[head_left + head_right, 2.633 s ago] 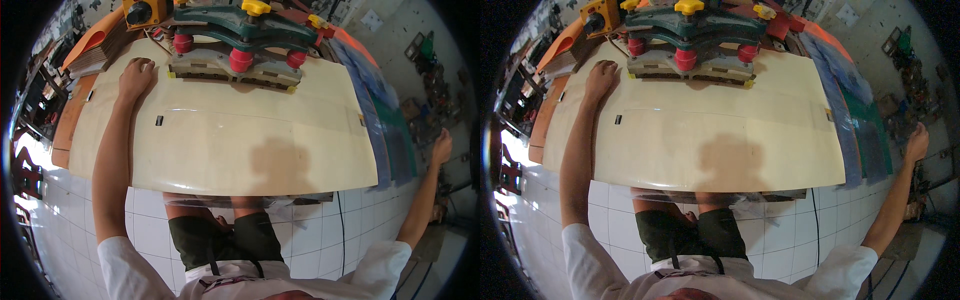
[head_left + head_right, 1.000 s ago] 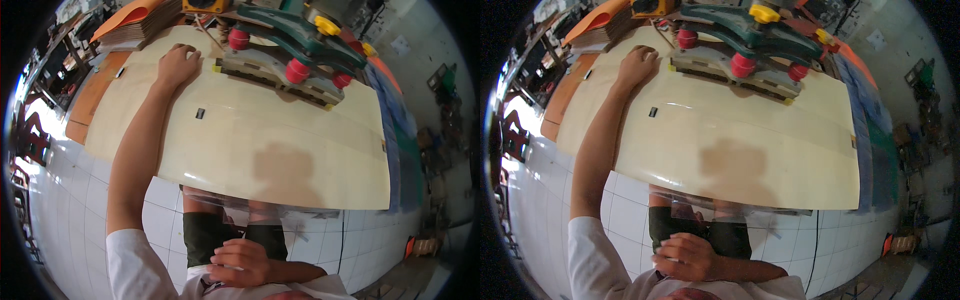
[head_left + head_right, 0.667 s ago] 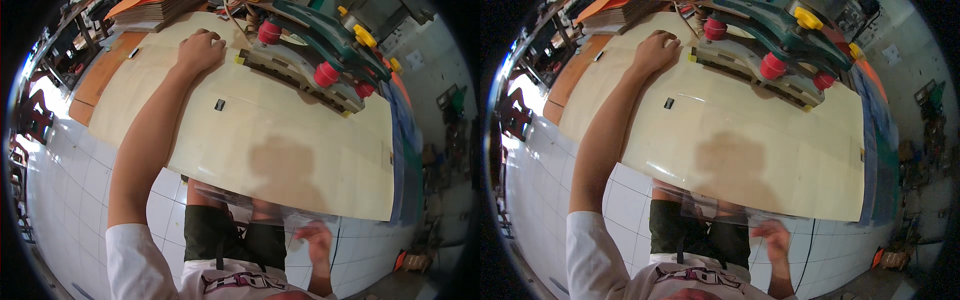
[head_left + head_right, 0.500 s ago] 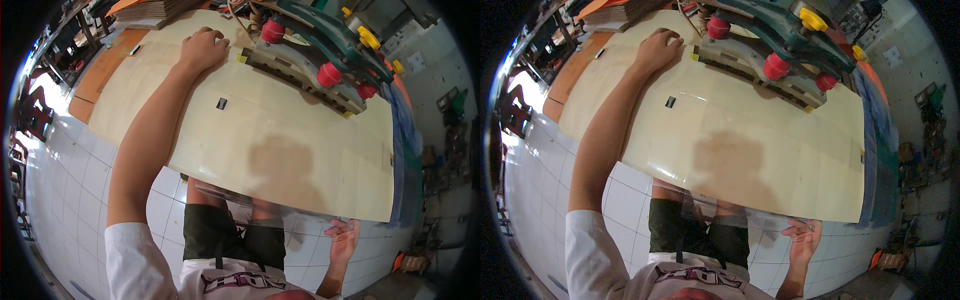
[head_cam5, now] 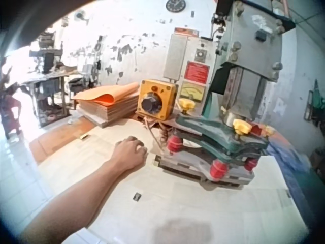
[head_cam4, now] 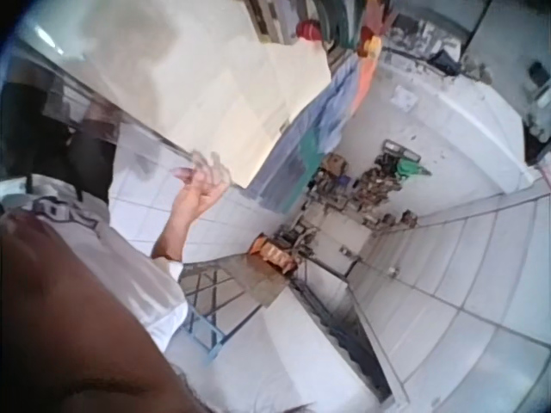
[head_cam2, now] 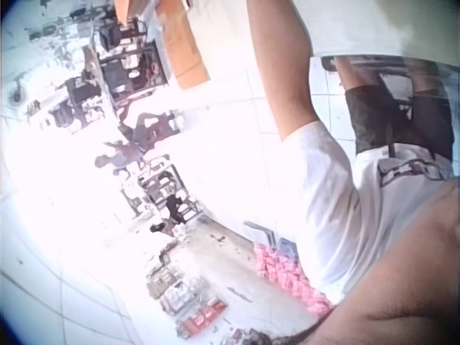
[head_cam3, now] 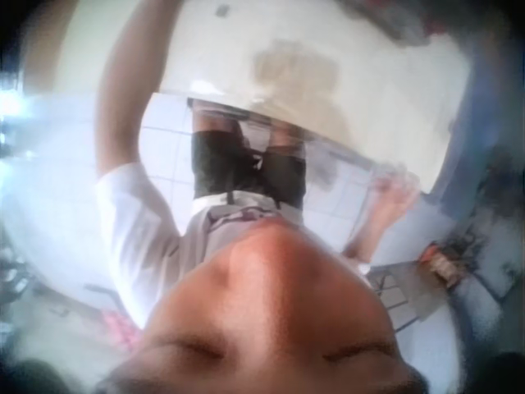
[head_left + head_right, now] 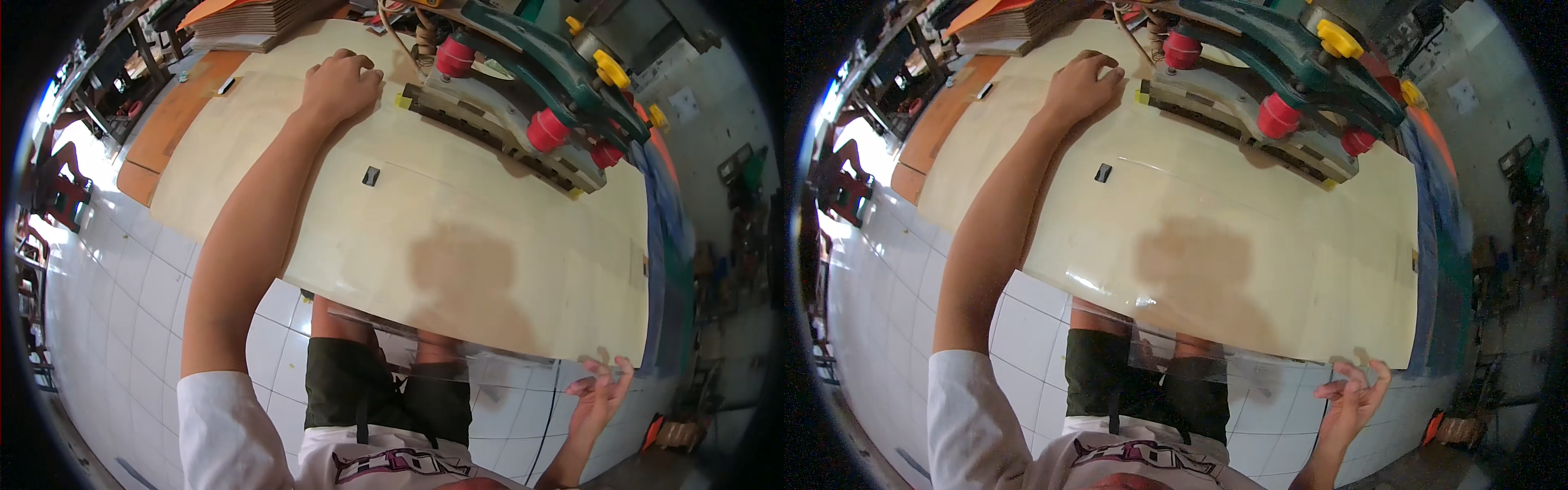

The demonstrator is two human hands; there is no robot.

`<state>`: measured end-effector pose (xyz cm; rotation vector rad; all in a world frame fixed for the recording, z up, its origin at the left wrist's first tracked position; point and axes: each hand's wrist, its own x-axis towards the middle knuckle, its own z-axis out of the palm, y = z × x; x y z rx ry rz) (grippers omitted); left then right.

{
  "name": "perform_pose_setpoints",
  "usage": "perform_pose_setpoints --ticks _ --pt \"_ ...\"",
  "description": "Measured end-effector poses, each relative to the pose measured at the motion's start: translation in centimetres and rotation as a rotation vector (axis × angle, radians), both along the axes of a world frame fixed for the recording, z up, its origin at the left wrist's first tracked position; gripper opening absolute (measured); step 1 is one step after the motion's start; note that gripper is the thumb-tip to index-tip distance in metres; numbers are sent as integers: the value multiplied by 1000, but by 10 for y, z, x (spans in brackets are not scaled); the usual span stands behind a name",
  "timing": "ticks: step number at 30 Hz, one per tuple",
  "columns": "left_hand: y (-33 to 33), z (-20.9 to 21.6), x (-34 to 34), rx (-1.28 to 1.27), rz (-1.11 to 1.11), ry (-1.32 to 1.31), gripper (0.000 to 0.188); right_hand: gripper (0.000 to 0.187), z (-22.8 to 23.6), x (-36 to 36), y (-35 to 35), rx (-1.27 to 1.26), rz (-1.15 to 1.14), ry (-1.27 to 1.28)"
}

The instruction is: The person aligns a plastic sleeve on a table, presses it under a heat-sealing machine, and then picks up the sealed item to smooth it out.

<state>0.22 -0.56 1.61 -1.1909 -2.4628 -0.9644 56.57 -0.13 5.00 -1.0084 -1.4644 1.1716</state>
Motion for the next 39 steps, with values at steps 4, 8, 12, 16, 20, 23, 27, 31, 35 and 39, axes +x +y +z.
perform_pose_setpoints --ticks 4,8,12,16,20,23,27,31,35,39 --pt "-1 5 2 -16 -15 5 42 53 23 20 52 -165 461 -83" --pt "0 4 1 -18 -5 7 43 54 29 18 139 -296 991 -158" --pt "-6 7 5 -28 -10 8 43 47 48 -36 183 -372 1003 -202" --pt "-4 9 3 -39 -14 14 43 36 51 -72 214 -375 977 -263" --pt "-7 13 8 -62 36 135 35 28 47 -98 225 -388 949 -378" --pt "-15 37 18 -151 25 85 28 25 39 -105 218 -385 924 -298" --pt "-25 52 28 -215 -137 -46 26 24 23 -101 212 -373 897 -289" --pt "-29 53 35 -239 -396 -185 34 25 25 -104 199 -379 841 -362" --pt "-28 52 44 -370 -451 -227 40 26 28 -110 190 -392 770 -370" --pt "-27 56 47 -396 -463 -256 45 23 25 -111 187 -325 756 -389"
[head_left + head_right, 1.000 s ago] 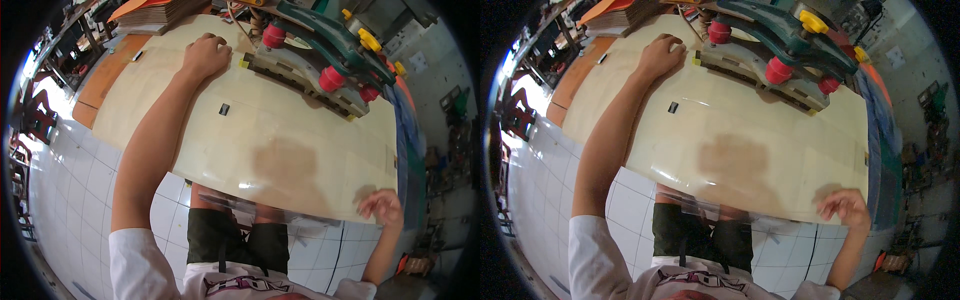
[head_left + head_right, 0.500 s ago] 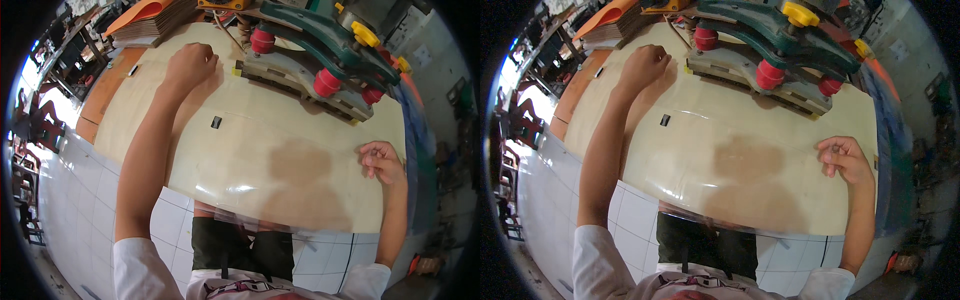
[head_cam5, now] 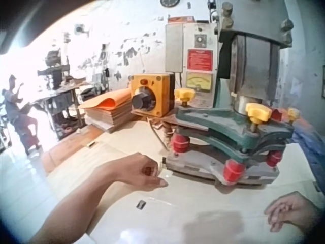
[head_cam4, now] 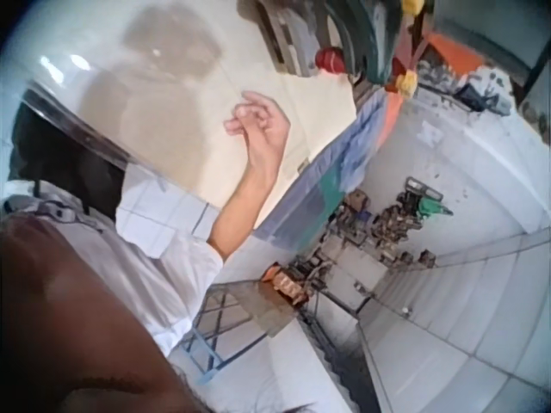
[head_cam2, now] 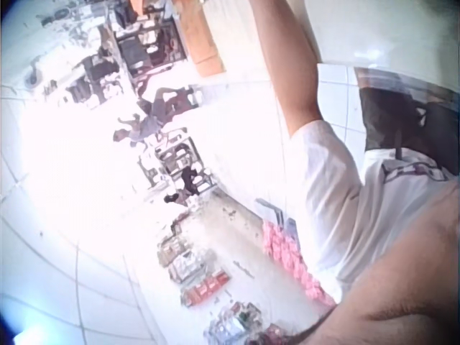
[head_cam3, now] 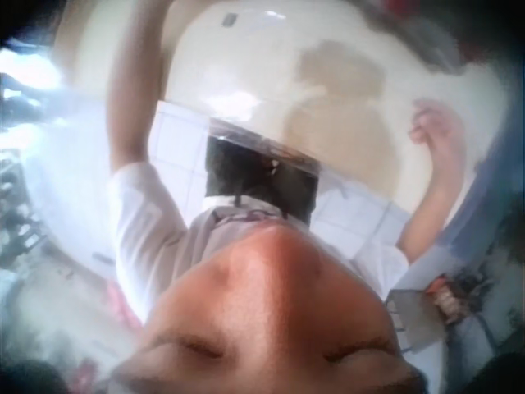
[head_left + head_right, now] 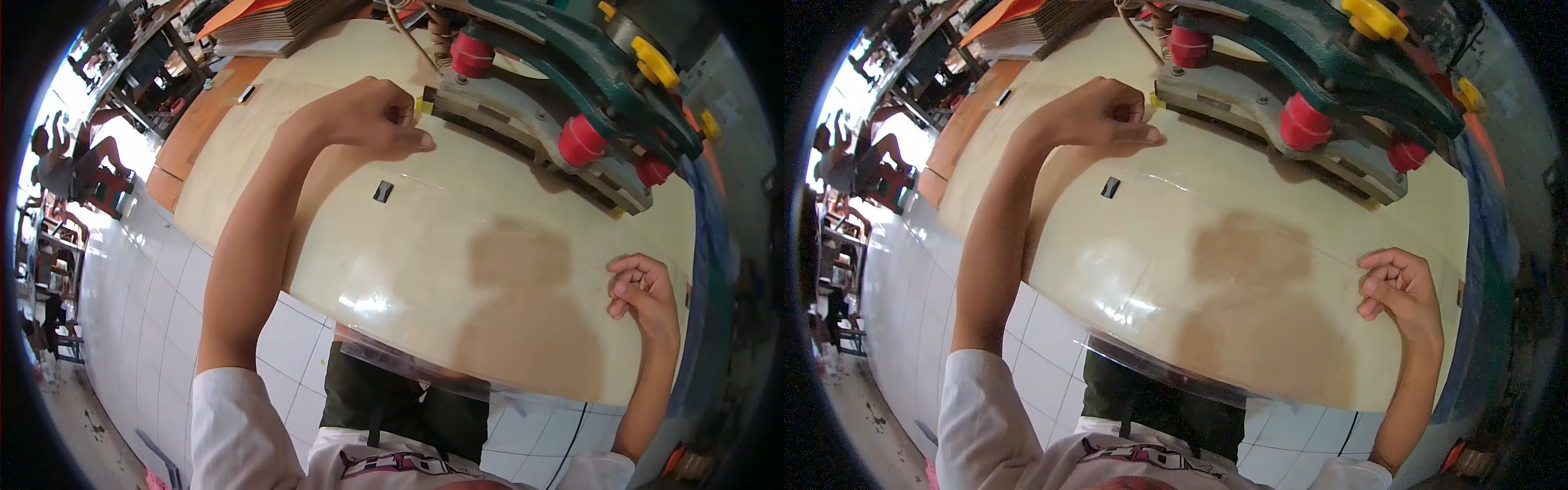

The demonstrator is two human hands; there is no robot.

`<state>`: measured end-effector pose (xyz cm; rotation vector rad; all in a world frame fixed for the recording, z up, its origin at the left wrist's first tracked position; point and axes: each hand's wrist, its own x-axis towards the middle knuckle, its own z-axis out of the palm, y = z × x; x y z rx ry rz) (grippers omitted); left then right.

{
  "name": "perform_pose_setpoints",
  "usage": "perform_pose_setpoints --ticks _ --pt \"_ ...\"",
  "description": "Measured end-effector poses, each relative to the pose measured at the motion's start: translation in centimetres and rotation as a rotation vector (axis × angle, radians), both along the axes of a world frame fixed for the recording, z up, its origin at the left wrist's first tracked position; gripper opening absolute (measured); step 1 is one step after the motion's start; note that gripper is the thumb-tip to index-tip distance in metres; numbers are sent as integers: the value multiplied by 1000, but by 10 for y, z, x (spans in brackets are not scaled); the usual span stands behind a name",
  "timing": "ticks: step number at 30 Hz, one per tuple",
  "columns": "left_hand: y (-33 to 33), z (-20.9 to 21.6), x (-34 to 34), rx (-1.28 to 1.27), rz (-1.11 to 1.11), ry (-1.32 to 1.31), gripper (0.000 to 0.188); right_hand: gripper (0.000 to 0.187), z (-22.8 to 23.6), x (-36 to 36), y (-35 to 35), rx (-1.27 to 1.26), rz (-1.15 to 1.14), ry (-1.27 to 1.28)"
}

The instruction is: The person aligns a plastic sleeve on a table, presses it under a heat-sealing machine, and then picks up the sealed item to smooth it out.

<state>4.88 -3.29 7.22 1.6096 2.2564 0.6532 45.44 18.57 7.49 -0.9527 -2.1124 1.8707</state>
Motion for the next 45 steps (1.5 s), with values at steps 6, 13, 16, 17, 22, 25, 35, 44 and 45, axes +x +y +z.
perform_pose_setpoints --ticks 6,13,16,17,22,25,35,44,45 --pt "-1 -2 -2 -48 9 6 50 23 -3 -6 -4 6 20 17" --pt "0 -3 -4 -45 -36 -3 49 22 -4 -10 -10 50 -3 -17" --pt "1 -8 -7 -46 -44 16 48 21 -8 -9 -8 70 0 -21" --pt "1 -9 -8 -55 -41 11 48 21 -10 -8 -8 74 3 -17" --pt "0 -12 -4 -100 7 42 47 20 -18 -8 -11 59 -44 14" --pt "0 -14 -4 -119 20 29 46 19 -25 -6 -10 63 -32 87" --pt "1 -17 -3 -124 10 6 46 18 -33 -13 -9 64 -114 132" --pt "0 -21 -5 -112 12 -52 45 16 -37 -12 -10 40 -146 138" --pt "-1 -21 -4 -109 18 -60 45 16 -38 -12 -10 33 -147 147"
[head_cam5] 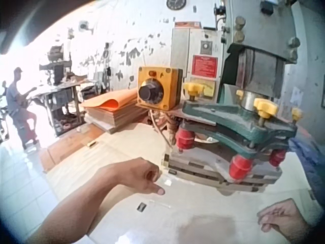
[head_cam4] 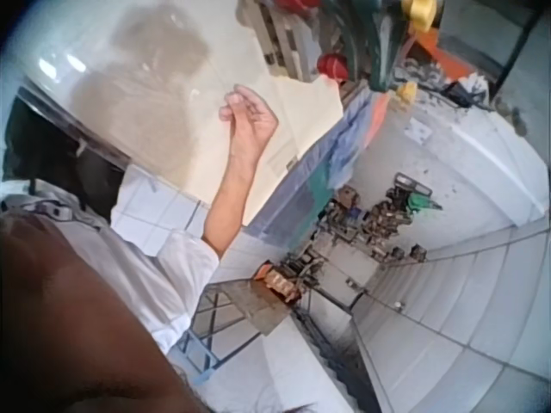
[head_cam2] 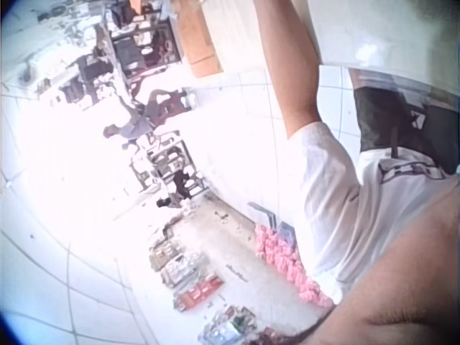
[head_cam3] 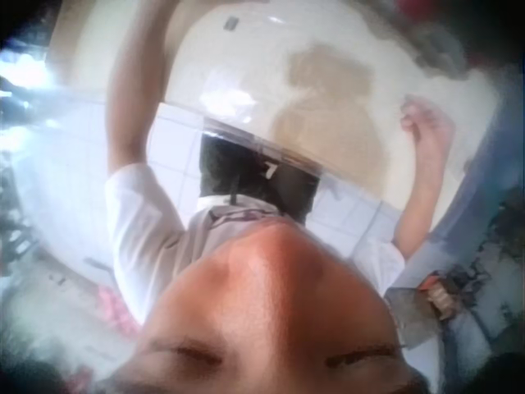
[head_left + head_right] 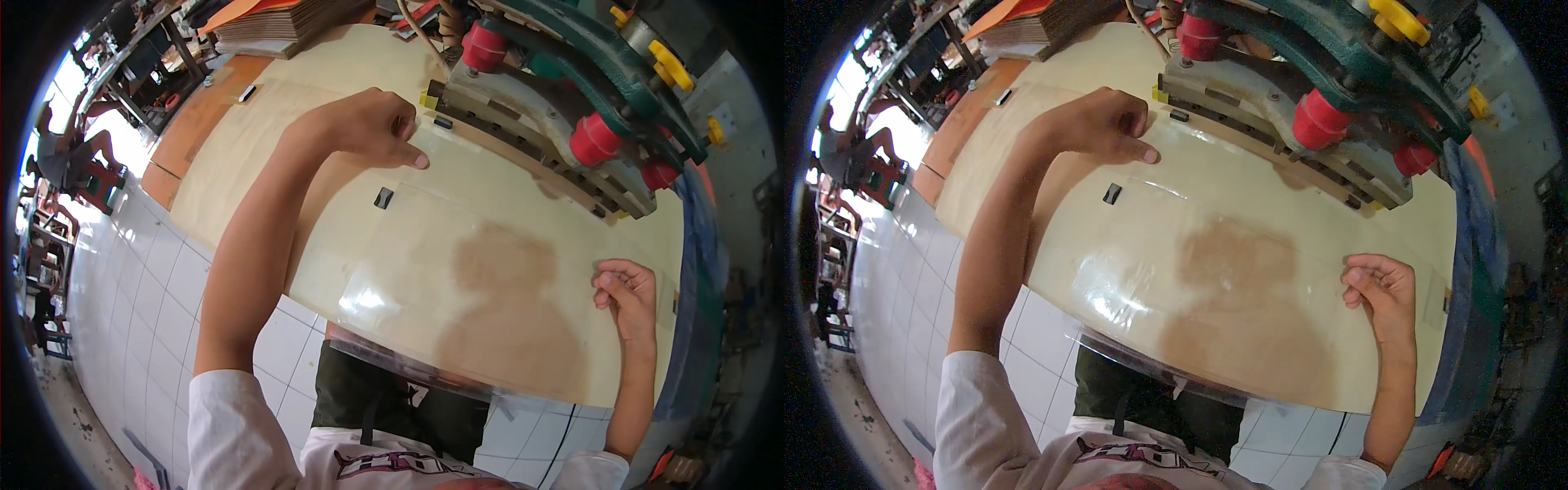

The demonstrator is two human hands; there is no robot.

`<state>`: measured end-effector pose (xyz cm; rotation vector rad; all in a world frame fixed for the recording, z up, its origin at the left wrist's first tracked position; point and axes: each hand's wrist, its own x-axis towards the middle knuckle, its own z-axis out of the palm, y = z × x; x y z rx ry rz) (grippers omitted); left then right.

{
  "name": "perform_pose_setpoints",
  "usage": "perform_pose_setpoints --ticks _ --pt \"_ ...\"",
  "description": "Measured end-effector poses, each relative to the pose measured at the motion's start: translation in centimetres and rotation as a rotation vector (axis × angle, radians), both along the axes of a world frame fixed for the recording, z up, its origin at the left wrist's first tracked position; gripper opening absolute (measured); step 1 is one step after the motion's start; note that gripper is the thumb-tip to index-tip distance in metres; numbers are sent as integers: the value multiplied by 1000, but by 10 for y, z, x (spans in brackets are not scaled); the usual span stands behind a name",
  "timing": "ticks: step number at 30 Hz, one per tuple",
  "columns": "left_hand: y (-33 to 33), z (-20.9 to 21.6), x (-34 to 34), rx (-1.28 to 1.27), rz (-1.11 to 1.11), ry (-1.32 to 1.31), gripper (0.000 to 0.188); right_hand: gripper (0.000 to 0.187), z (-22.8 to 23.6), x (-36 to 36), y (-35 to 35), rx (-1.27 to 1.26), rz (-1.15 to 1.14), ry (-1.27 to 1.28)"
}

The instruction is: The person aligns a plastic sleeve on a table, presses it under a heat-sealing machine, and then picks up the sealed item to smooth it out.

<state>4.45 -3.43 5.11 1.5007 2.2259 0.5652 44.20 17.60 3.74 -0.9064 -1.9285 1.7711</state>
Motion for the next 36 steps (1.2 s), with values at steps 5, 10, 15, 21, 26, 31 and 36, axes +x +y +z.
perform_pose_setpoints --ticks 5,10,15,21,26,31,36 --pt "-2 1 1 7 -8 18 44 14 -2 -2 -3 8 -21 16" --pt "0 3 4 8 -2 73 43 14 -1 0 -2 22 -5 -13" --pt "0 -1 2 25 5 67 42 16 4 -2 -5 5 31 -26" --pt "1 -1 1 16 4 59 42 17 1 2 2 17 64 -22" --pt "1 0 3 14 16 58 43 16 1 2 1 18 75 -9" --pt "2 0 2 6 11 68 43 17 4 1 0 -6 98 -14" --pt "1 0 3 13 10 70 43 17 3 1 0 -1 92 -21"
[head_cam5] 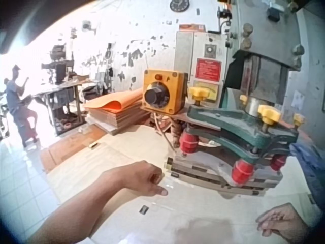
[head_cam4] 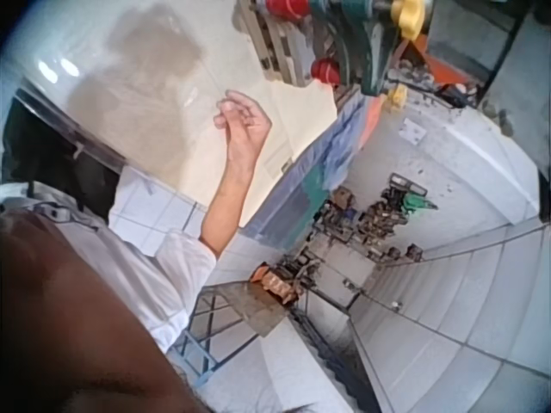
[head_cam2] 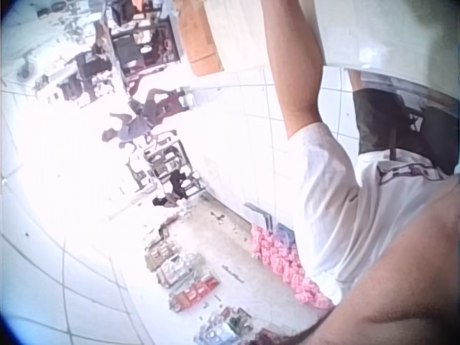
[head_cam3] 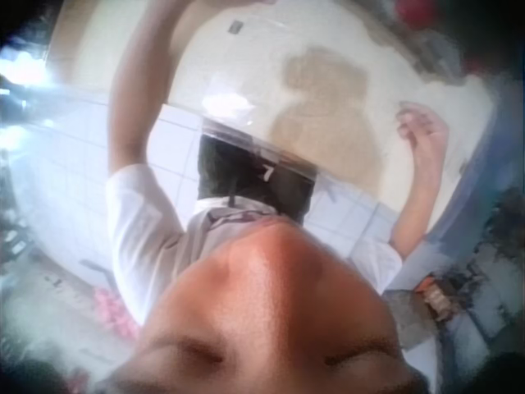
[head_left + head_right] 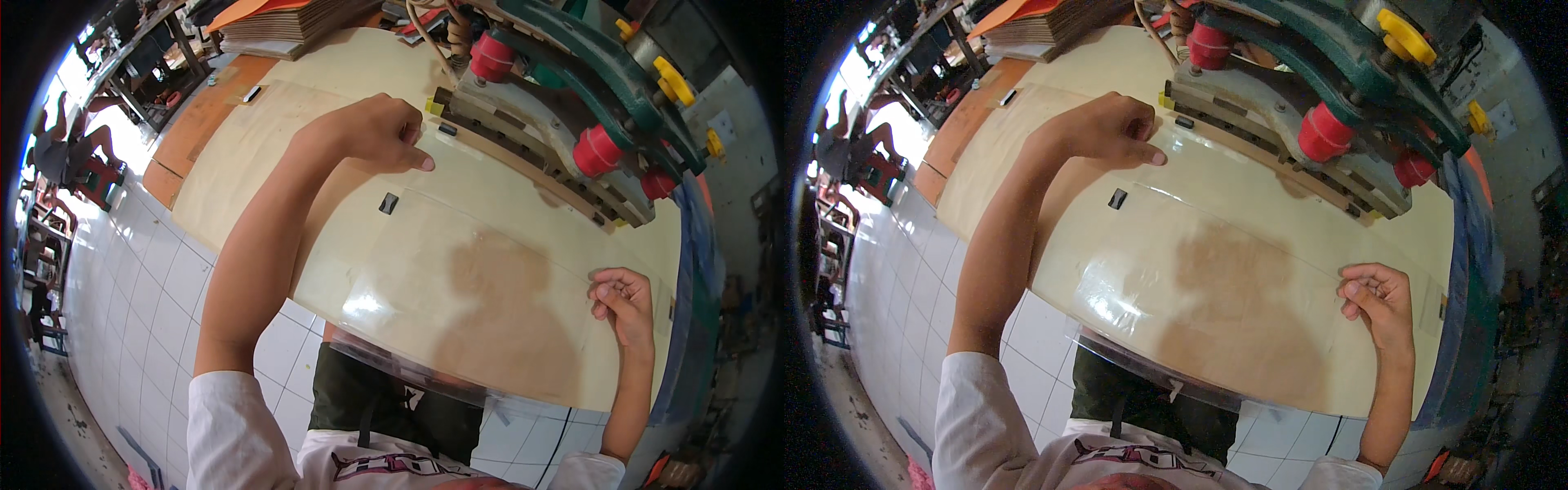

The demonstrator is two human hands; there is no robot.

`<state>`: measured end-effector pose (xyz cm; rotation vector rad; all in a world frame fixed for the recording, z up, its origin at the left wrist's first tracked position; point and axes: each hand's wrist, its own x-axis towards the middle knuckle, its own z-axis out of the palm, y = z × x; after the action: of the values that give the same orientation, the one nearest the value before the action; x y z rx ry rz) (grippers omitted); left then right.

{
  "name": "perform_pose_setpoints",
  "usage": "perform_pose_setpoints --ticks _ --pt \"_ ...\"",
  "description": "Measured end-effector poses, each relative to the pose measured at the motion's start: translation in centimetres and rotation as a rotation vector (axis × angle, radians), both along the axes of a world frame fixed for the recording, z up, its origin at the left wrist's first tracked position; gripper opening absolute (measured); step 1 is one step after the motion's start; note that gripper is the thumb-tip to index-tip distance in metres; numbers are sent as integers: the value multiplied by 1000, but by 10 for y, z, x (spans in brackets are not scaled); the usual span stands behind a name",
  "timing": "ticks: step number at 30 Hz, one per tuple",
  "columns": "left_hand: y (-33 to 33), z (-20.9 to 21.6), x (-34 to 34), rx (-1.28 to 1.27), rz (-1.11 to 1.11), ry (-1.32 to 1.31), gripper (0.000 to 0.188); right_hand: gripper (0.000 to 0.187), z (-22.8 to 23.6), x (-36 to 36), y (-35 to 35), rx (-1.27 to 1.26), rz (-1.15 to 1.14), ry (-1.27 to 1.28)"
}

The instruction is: The person aligns a plastic sleeve on a table, presses it under a heat-sealing machine, and then picks up the sealed item to smooth it out.

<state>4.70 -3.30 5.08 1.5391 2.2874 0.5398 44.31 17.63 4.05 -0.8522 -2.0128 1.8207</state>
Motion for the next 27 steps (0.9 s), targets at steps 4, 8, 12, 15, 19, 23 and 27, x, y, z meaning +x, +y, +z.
perform_pose_setpoints --ticks 4,8,12,15,19,23,27 --pt "0 0 0 -7 1 -7 42 17 -1 0 0 -6 -20 23" --pt "-1 3 2 -8 10 0 44 16 -3 1 2 1 -45 36" --pt "-1 4 3 -2 9 2 47 15 -2 3 3 -11 -61 35" --pt "-2 5 3 2 7 -1 47 15 -2 3 3 -19 -67 41" --pt "-1 4 3 -19 18 1 47 15 -2 1 0 -8 -81 33" --pt "-1 3 2 0 4 4 47 15 -2 1 0 0 -91 22" --pt "-1 4 4 9 5 10 47 15 0 -1 -2 13 -94 3"
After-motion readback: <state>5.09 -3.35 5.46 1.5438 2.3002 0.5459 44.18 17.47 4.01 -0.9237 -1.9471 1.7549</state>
